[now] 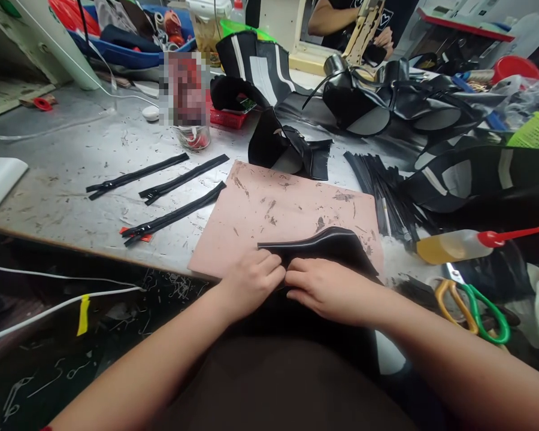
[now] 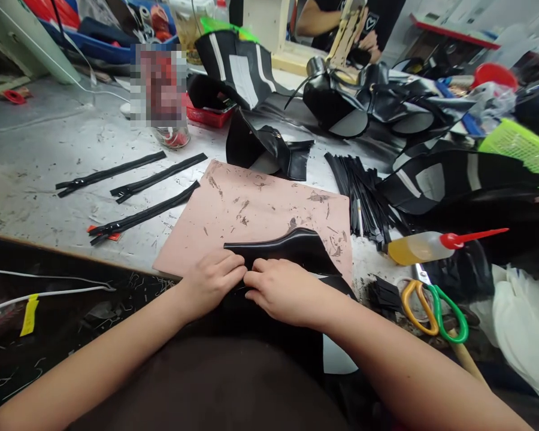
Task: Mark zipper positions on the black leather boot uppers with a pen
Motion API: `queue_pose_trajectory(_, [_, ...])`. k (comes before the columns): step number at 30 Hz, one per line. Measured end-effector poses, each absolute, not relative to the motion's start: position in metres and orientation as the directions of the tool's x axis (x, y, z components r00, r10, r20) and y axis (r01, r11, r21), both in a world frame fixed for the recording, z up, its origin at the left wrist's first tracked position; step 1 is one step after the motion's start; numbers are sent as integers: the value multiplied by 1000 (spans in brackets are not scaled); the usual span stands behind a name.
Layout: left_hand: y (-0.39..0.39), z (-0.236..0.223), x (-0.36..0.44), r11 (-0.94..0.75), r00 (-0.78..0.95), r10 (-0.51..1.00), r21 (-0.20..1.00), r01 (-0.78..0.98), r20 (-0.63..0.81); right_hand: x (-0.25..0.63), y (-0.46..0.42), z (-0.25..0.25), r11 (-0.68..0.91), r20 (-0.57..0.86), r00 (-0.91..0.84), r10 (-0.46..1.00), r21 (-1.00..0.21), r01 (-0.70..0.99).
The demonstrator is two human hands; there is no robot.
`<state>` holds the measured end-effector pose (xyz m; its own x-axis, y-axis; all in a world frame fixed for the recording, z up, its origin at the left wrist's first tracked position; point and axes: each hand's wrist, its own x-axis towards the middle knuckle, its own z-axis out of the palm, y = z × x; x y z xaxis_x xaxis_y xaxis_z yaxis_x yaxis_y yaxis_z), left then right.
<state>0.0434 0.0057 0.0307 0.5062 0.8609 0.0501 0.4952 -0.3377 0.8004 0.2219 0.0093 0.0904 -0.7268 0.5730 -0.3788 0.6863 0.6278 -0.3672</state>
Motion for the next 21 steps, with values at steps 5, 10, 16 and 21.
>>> queue_pose_trajectory(5, [18,34,41,-456,668,740,784,421,71,232,11,94,592,-382,-755,533,-470,655])
queue_pose_trajectory(10, [26,39,40,-477,747,663,743,470,-47,230,11,92,604,-376,-728,573,-408,685])
queue_pose_trajectory(16, [9,33,20,-533,706,706,698,478,55,222,12,85,608,-404,-708,579,-363,706])
queue_pose_trajectory(21, [2,36,22,-667,726,675,529,524,131,218,13,88,622,-414,-699,583,-327,712])
